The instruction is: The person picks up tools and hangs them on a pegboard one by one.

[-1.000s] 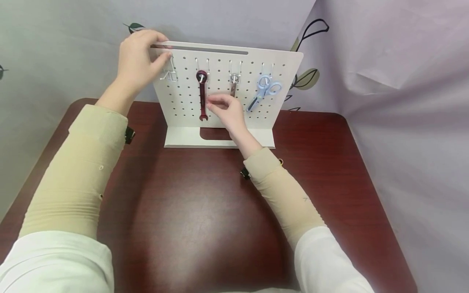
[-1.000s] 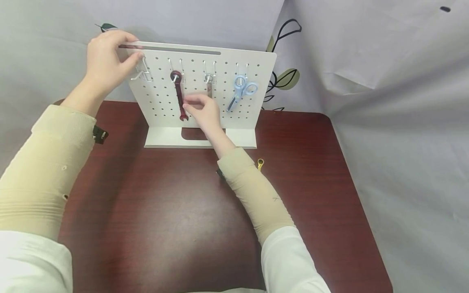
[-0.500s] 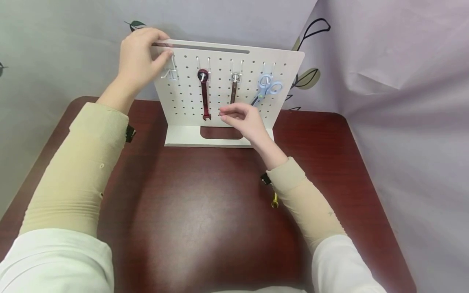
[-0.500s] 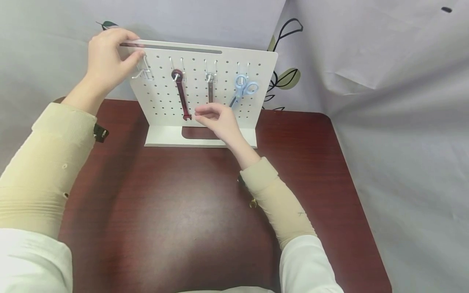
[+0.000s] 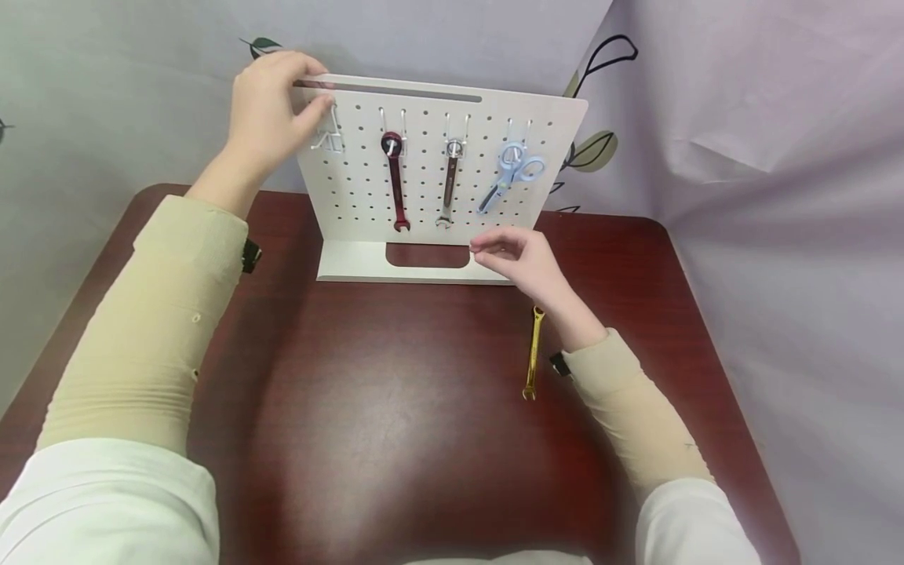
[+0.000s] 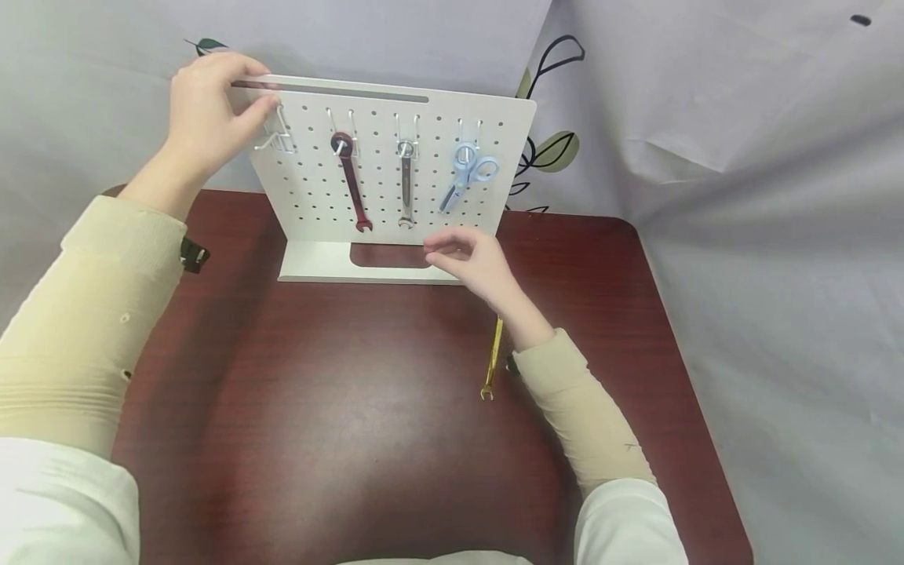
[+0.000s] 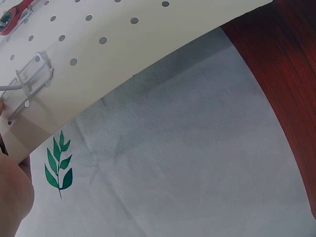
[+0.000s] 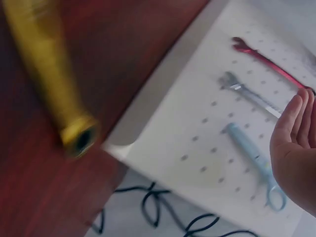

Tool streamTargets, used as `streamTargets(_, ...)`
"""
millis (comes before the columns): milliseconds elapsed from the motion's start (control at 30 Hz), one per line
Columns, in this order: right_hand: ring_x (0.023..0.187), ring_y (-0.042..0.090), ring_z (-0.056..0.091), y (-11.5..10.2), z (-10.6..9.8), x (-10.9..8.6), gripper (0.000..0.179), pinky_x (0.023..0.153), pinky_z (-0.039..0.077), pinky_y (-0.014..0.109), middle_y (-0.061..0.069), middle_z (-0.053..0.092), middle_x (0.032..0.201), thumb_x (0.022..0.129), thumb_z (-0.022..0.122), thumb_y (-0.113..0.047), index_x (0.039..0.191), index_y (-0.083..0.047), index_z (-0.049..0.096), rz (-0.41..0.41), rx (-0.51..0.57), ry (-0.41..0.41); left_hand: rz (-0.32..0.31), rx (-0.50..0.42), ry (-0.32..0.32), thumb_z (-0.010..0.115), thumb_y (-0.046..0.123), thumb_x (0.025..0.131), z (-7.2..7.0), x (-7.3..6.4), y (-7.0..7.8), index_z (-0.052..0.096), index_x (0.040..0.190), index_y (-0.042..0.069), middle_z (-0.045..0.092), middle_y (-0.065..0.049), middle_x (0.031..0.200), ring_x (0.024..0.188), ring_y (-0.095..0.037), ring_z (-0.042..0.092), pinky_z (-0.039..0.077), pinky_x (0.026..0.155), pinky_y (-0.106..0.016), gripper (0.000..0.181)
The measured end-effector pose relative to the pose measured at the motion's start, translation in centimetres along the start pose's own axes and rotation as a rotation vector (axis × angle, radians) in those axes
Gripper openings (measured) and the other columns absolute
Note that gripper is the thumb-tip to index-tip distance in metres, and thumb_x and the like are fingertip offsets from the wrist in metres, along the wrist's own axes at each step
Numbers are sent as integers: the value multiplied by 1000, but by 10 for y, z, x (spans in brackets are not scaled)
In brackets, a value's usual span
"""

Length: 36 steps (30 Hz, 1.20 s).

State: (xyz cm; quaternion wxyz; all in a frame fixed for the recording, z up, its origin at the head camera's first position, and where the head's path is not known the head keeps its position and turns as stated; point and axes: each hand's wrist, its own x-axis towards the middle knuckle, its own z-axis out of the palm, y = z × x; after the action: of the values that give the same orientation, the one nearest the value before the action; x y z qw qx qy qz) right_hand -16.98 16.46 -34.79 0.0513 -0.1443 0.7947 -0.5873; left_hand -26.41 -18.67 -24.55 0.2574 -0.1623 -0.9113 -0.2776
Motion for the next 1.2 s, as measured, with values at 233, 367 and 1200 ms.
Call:
streamTargets(233,90,3,73,30,-26,-19,23,85,59,15,26,76,114,94,74,0,117,7,75,33,-113,-37,-1,3,-7,68,17,102,0,0,1,71,124,-3,73,-23,131,135,-41,61,41,122,-52,29)
streamTargets(367,89,1,72,44,-40,-28,25,84,59,15,27,75,114,93,76,2,118,6,75,44,-144,-74,-3,2,-8,68,17,102,-1,0,2,71,123,-2,73,-23,131,134,-40,61,41,121,-52,29)
streamTargets(1200,104,33,74,96,-89,-52,36,91,57,15,16,77,116,83,85,6,117,-2,77,-41,-440,-259,-23,2,-14,67,17,101,-1,1,1,72,124,-1,73,-22,130,135,-40,61,41,121,-54,29)
